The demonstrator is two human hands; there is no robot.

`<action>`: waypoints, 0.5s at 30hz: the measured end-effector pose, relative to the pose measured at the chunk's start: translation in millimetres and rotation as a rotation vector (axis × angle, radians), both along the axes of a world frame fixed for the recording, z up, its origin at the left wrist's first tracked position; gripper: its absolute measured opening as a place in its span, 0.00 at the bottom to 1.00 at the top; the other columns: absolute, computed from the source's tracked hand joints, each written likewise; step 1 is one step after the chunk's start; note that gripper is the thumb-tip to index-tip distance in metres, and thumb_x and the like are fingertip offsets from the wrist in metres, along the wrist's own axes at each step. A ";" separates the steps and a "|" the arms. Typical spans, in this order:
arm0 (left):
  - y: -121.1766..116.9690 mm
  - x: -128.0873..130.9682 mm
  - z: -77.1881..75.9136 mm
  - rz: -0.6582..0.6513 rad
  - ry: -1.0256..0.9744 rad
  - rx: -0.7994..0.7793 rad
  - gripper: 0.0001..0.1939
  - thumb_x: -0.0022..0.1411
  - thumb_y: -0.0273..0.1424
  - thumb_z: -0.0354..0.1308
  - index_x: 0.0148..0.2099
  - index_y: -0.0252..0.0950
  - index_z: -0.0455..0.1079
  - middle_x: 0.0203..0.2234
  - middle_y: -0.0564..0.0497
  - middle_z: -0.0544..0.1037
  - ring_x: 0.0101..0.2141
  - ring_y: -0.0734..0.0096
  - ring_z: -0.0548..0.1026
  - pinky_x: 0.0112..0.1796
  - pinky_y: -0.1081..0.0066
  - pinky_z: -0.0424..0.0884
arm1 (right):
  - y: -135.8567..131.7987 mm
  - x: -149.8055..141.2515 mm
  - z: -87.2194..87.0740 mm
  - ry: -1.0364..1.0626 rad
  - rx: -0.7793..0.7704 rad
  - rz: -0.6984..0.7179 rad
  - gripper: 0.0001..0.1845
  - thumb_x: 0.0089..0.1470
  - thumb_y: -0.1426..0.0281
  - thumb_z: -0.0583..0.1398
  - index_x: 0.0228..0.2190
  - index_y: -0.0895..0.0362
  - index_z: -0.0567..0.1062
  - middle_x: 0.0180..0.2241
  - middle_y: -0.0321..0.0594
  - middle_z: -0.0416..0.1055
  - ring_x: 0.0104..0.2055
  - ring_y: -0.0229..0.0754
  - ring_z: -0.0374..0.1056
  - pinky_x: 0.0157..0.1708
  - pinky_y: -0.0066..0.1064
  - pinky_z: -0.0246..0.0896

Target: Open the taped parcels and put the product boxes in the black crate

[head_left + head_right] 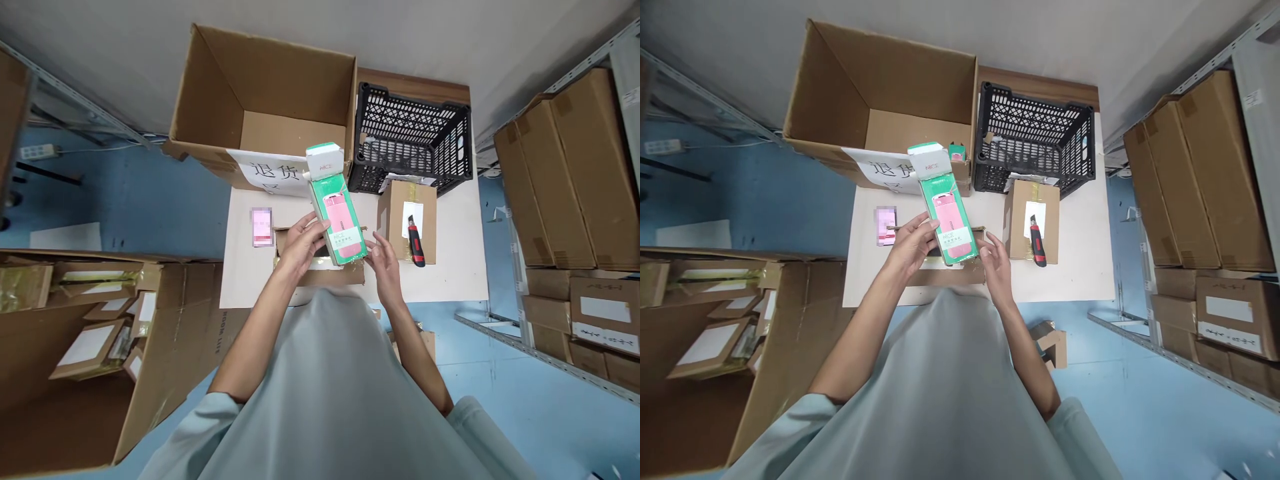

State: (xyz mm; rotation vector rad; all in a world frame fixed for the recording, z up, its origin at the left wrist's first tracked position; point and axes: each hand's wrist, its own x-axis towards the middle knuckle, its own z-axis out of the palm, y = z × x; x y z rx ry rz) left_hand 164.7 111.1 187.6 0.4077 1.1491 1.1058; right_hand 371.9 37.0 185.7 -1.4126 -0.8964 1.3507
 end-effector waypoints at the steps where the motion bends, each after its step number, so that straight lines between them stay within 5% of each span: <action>1: -0.3 1.3 0.6 0.008 0.011 0.001 0.40 0.47 0.42 0.86 0.59 0.38 0.77 0.50 0.44 0.90 0.52 0.56 0.87 0.56 0.57 0.83 | -0.8 -0.8 3.3 -0.071 0.058 0.012 0.42 0.66 0.39 0.70 0.70 0.49 0.75 0.68 0.52 0.79 0.69 0.56 0.77 0.74 0.56 0.70; 8: -2.1 9.7 4.7 0.017 0.089 0.025 0.44 0.44 0.40 0.86 0.62 0.39 0.75 0.53 0.43 0.89 0.53 0.54 0.87 0.56 0.57 0.82 | -3.7 -13.6 3.9 -0.530 0.278 0.138 0.26 0.72 0.50 0.66 0.64 0.47 0.81 0.68 0.51 0.76 0.73 0.57 0.72 0.76 0.55 0.69; 15: -6.7 23.0 1.7 0.020 0.169 0.068 0.44 0.44 0.40 0.87 0.62 0.40 0.76 0.56 0.42 0.88 0.56 0.51 0.86 0.59 0.56 0.81 | -2.2 -24.2 -6.8 -0.710 0.209 0.150 0.39 0.64 0.50 0.72 0.70 0.50 0.74 0.72 0.57 0.71 0.72 0.63 0.72 0.67 0.58 0.77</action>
